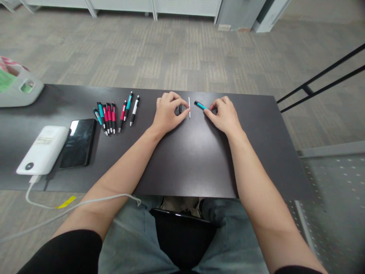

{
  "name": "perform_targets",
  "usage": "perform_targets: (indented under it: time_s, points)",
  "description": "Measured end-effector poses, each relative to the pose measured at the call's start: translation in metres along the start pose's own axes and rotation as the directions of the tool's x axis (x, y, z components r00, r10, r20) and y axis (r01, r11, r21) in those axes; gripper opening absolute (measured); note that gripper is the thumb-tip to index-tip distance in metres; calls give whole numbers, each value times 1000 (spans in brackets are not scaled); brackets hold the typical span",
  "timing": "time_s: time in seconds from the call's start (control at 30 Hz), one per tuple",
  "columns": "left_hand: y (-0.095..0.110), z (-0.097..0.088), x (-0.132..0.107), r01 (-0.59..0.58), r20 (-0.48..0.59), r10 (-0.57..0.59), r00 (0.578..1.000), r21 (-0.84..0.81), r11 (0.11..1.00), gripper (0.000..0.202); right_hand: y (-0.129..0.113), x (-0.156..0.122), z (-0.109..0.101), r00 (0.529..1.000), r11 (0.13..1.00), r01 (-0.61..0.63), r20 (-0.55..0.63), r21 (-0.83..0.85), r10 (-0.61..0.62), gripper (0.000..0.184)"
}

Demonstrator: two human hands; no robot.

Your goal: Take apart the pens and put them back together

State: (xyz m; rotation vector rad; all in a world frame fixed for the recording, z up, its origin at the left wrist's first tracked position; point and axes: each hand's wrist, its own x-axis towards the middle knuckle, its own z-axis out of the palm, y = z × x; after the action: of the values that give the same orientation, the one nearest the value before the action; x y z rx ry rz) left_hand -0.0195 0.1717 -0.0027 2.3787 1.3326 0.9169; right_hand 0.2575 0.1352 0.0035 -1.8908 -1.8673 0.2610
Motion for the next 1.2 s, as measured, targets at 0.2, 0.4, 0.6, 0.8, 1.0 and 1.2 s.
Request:
perform_targets:
  time_s: [0.2, 0.4, 0.6, 0.8, 1.0, 1.2]
  points:
    - [2, 1, 1, -2, -43, -2, 999, -90, 996, 29, -1, 3, -3, 997, 982, -15, -78, 190, 31, 19]
    - [7, -4, 4, -43, -67, 31, 997, -183, 982, 44, -28, -3, -9, 988, 922, 155, -74, 354, -137, 32]
    - [11, -6, 6, -38, -57, 25, 998, -235, 971, 18, -41, -5, -3, 990, 887, 138, -63, 441, -123, 53]
    - [8, 4, 11, 19, -108, -71, 992, -418, 908, 44, -38, -5, 1, 989, 903, 148, -37, 403, -146, 63]
    - [-13, 15, 21, 118, -157, -220, 963, -486, 866, 49, -33, -11, 1, 954, 956, 254, 127, 143, -272, 32]
    - [-16, 14, 23, 122, -170, -229, 958, -480, 869, 56, -31, -12, 1, 967, 974, 222, 114, 46, -226, 23]
